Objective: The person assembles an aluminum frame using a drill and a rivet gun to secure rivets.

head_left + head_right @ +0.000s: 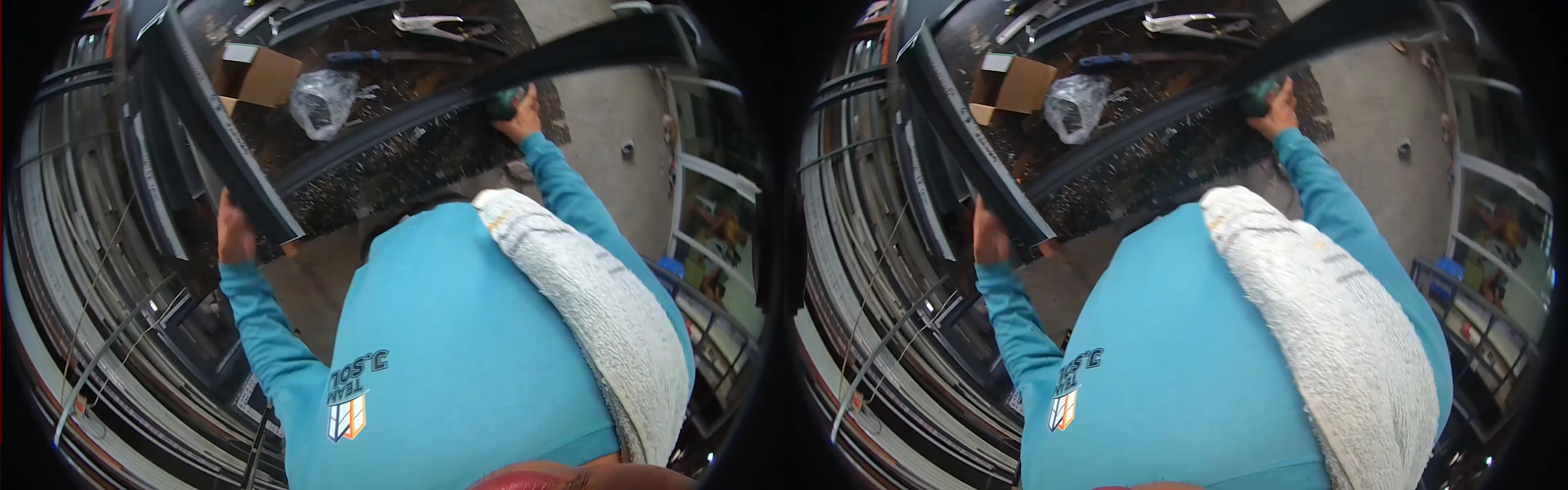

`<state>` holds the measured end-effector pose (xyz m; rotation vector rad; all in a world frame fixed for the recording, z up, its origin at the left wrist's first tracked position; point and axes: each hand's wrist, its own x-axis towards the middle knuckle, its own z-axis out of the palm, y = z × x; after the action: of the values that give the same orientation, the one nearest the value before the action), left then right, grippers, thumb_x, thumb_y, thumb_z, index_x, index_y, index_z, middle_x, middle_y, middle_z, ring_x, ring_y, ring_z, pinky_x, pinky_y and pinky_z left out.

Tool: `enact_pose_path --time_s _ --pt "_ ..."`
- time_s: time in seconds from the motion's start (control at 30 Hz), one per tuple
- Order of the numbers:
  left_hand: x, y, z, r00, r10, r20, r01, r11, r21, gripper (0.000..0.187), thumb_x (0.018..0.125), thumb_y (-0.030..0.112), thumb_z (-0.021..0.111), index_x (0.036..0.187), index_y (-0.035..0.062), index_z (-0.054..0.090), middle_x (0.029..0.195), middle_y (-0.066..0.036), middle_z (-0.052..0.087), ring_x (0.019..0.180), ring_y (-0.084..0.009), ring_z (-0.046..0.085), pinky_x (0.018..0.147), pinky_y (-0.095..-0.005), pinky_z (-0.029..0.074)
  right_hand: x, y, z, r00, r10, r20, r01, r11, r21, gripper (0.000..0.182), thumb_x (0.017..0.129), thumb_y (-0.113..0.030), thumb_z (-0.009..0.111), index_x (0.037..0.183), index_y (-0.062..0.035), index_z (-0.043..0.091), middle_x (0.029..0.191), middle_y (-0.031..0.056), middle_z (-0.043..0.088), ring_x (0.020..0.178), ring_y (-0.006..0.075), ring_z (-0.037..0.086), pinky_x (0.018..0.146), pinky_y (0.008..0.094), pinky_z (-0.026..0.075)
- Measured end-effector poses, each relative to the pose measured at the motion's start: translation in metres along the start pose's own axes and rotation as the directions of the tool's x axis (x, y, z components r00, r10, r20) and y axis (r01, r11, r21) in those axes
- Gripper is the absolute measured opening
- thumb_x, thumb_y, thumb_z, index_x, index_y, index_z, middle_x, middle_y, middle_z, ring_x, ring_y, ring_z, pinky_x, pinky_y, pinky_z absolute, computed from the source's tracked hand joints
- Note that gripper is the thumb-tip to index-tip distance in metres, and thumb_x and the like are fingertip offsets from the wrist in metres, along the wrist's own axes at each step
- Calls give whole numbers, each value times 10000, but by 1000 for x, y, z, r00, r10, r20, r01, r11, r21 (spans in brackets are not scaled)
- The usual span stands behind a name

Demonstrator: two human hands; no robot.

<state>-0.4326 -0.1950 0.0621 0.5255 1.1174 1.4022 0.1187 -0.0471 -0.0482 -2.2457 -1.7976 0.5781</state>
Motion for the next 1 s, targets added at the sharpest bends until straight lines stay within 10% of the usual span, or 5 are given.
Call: enact_pose_path --time_s 0.1,0.47,0.53,0.63,1.0 --pt "38 -48 35 986 167 -14 -143 880 453 305 827 37 732 1090 12 580 1001 -34 648 864 -104 614 786 -252 495 1 7 1 999 -22 -26 23 1000 5 1318 550 -314 880 1509 -52 15 1392 299 369 1271 443 440 1082 431 384" --pt "-51 -110 17 992 -31 123 -18 926 377 341 969 111 558 1278 -31 534 1101 -91 630 1032 -137 591 923 -278 460 -56 82 -38 946 99 -310 23 930 366 1077 570 -385 848 1427 -6 316 1263 222 552 1141 341 573 979 387 462" --pt "-70 -127 33 979 -30 199 -97 797 597 337 984 219 549 1212 -29 536 1087 -98 639 1031 -150 595 901 -284 454 -74 120 -54 958 191 -216 26 690 724 913 605 -347 848 1340 9 441 1156 187 605 920 268 634 831 348 519" --pt "-104 -125 99 919 -161 360 -305 288 908 790 644 503 836 1156 38 454 949 -203 662 896 -407 656 786 -437 505 -140 119 -125 973 94 211 -225 173 959 659 786 -363 721 1267 33 507 1061 178 645 764 182 604 731 319 535" --pt "-49 -240 161 868 81 490 -457 -253 852 656 640 231 819 1212 117 517 1206 -97 524 1167 -320 484 932 -462 416 -199 98 -265 882 -117 457 -251 704 665 708 752 -298 649 1344 39 452 1127 183 612 958 250 640 887 355 503"
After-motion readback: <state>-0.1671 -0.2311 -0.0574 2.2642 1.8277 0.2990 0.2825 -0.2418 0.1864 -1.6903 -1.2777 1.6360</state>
